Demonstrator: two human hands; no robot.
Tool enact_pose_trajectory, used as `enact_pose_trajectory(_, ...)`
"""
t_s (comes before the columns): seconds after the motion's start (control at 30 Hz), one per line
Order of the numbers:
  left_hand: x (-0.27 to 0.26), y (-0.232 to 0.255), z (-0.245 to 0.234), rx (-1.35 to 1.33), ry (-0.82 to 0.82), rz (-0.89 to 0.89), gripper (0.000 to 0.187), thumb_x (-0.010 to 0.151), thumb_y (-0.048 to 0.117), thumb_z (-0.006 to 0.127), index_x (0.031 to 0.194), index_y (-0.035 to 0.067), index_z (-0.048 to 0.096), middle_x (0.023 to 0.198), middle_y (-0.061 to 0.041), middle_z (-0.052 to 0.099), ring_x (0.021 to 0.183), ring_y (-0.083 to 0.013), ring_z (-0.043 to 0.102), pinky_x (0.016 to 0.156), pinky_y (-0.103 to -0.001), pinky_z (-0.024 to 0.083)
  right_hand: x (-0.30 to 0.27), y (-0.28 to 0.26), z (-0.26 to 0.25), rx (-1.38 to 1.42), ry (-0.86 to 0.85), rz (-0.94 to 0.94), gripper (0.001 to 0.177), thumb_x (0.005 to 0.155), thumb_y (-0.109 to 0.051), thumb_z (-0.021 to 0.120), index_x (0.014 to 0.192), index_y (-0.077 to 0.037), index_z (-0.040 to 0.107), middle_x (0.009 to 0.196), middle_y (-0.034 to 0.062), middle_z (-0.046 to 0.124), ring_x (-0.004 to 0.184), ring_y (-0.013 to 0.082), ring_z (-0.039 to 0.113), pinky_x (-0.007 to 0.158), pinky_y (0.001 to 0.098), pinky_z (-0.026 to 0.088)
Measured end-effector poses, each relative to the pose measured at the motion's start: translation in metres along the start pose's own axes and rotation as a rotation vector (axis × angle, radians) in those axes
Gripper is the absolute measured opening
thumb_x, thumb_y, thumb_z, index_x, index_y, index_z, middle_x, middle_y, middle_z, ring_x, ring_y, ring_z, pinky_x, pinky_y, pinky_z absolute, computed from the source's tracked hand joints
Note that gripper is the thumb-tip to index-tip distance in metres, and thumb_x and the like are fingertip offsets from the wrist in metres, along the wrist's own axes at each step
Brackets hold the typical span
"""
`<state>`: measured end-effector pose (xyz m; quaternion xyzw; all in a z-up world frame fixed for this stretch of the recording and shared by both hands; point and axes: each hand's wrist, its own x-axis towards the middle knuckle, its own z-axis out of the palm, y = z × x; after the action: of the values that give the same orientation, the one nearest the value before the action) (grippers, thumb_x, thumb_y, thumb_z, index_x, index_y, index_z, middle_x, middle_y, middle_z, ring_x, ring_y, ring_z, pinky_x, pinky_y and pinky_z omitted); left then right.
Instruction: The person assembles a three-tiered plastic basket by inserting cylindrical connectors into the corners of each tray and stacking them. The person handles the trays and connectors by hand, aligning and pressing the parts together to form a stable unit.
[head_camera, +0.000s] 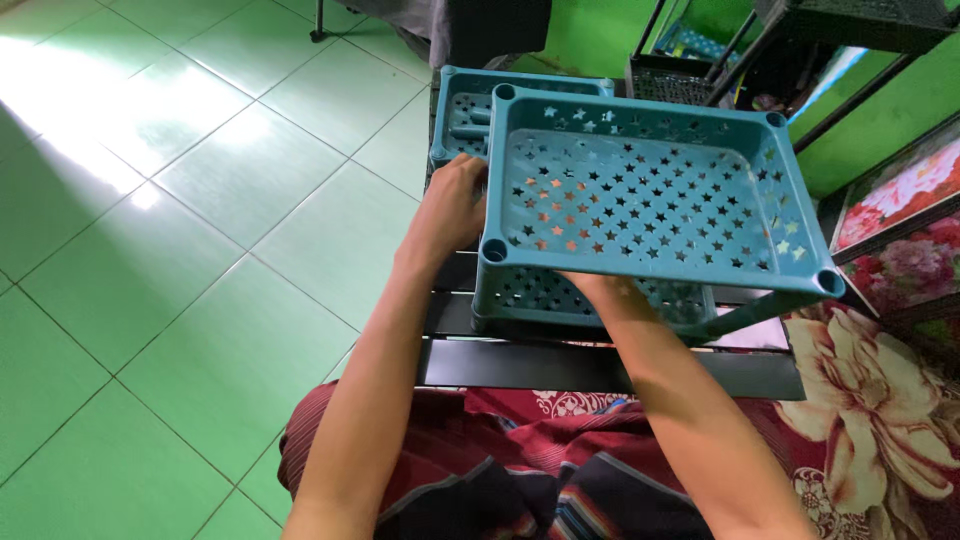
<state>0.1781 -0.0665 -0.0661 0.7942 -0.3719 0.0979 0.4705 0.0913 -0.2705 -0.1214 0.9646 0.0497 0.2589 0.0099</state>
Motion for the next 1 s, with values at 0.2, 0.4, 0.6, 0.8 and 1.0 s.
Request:
enact_pose_trajectory(0.2, -0.003, 0.003, 0.005, 0.007, 0.051, 0.004, 0.020, 0.091, 0.013, 0.065, 0.101, -0.004, 0.069, 0.098, -0.023, 0.069, 0.095, -0.0411, 0.067, 0.083, -0.044, 0.054, -0.002, -0.008, -0.034, -0.028, 0.069, -0.091, 0.042, 0.094, -0.033, 0.067, 0.128, -0.010, 0.066, 0.129, 0.0166, 0.065, 0.121, 0.0407, 0.060, 0.106, 0.0536, 0.045)
enact_pose_trajectory(0.4, -0.013, -0.050, -0.004, -0.174, 0.255, -0.157, 0.044, 0.092, 0.026, 0.063, 0.124, -0.005, 0.059, 0.114, -0.025, 0.065, 0.104, -0.0391, 0.066, 0.092, -0.047, 0.053, -0.078, -0.027, -0.100, 0.450, 0.035, 0.146, 0.032, 0.094, -0.028, 0.071, 0.114, -0.002, 0.071, 0.115, 0.0186, 0.072, 0.106, 0.0365, 0.067, 0.091, 0.0440, 0.052)
enact_pose_trajectory(0.6, 0.016, -0.108, 0.021, 0.150, 0.282, -0.548, 0.058, 0.098, 0.051, 0.061, 0.121, -0.002, 0.061, 0.122, -0.025, 0.061, 0.114, -0.0438, 0.056, 0.098, -0.051, 0.045, -0.171, -0.018, -0.143, 0.404, 0.541, 0.479, 0.028, 0.089, -0.013, 0.080, 0.097, -0.001, 0.056, 0.089, 0.0128, 0.060, 0.077, 0.0216, 0.056, 0.070, 0.0315, 0.046)
enact_pose_trajectory(0.8, 0.046, -0.133, 0.030, 0.205, 0.204, -0.613, 0.046, 0.093, 0.044, 0.060, 0.103, -0.001, 0.064, 0.115, -0.025, 0.061, 0.109, -0.0470, 0.053, 0.093, -0.054, 0.043, -0.186, 0.010, -0.142, 0.444, 0.487, 0.628, 0.057, 0.090, -0.015, 0.074, 0.135, 0.007, 0.046, 0.113, 0.0123, 0.055, 0.100, 0.0203, 0.055, 0.089, 0.0329, 0.046)
enact_pose_trajectory(1.0, 0.056, -0.149, 0.041, 0.049, 0.430, -0.412, 0.031, 0.101, 0.025, 0.049, 0.097, -0.005, 0.048, 0.097, -0.033, 0.059, 0.093, -0.0497, 0.056, 0.082, -0.057, 0.043, -0.190, 0.023, -0.129, 0.706, 0.253, 0.772, 0.041, 0.097, -0.013, 0.066, 0.134, 0.000, 0.056, 0.114, 0.0099, 0.067, 0.103, 0.0169, 0.063, 0.093, 0.0315, 0.050)
